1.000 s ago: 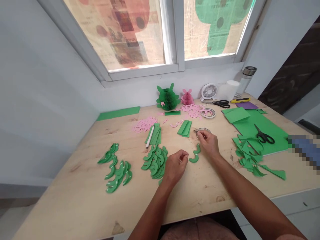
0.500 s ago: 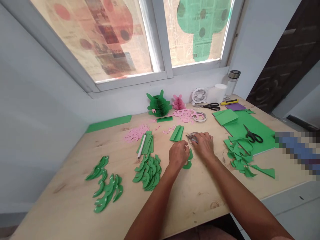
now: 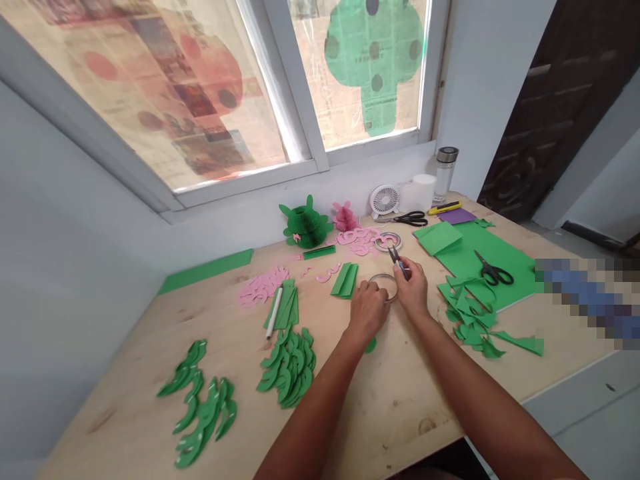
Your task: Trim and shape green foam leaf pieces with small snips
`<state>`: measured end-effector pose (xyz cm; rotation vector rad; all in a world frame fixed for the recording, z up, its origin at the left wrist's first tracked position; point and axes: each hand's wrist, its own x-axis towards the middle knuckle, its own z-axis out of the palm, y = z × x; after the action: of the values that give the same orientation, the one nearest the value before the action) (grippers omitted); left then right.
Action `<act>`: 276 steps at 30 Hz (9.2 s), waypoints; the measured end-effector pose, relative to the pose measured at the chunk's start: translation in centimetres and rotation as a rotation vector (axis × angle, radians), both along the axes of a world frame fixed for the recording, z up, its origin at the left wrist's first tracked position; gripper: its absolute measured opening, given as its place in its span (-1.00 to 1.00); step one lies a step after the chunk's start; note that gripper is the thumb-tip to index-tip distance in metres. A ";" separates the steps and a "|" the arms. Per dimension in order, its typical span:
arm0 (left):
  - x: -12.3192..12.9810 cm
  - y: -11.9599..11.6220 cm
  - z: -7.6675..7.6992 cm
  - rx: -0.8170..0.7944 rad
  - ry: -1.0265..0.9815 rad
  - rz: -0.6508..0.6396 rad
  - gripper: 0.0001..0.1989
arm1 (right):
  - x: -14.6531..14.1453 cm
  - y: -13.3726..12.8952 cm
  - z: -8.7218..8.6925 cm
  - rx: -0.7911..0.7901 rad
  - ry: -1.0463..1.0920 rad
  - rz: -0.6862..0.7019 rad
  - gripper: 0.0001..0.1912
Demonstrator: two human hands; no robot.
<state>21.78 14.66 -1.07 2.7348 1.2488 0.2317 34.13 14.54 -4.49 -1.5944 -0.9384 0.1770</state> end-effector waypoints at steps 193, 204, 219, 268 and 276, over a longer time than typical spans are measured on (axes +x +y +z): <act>-4.3 0.7 -2.7 -0.364 -1.305 0.398 -0.80 | -3.7 -3.5 3.9 0.014 -0.571 0.410 -0.71; -5.1 0.5 -1.3 -0.152 -1.309 0.449 -0.88 | -4.1 -3.5 3.5 -0.047 -0.752 0.385 -0.73; -4.8 0.5 -1.4 -0.022 -1.138 0.446 -0.93 | -5.0 -3.7 3.2 -0.040 -0.888 0.386 -0.78; -4.6 1.1 -1.5 -0.548 -1.630 0.655 -0.84 | -2.3 -2.5 1.9 -0.459 -0.805 0.220 -0.84; -4.4 1.0 -1.4 -0.624 -1.652 0.667 -0.85 | -2.0 -2.2 1.8 -0.392 -0.748 0.291 -0.79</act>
<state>17.36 15.65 -2.50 0.8087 1.1299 1.4055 32.13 12.35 -2.66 -1.9143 -1.8042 -0.0514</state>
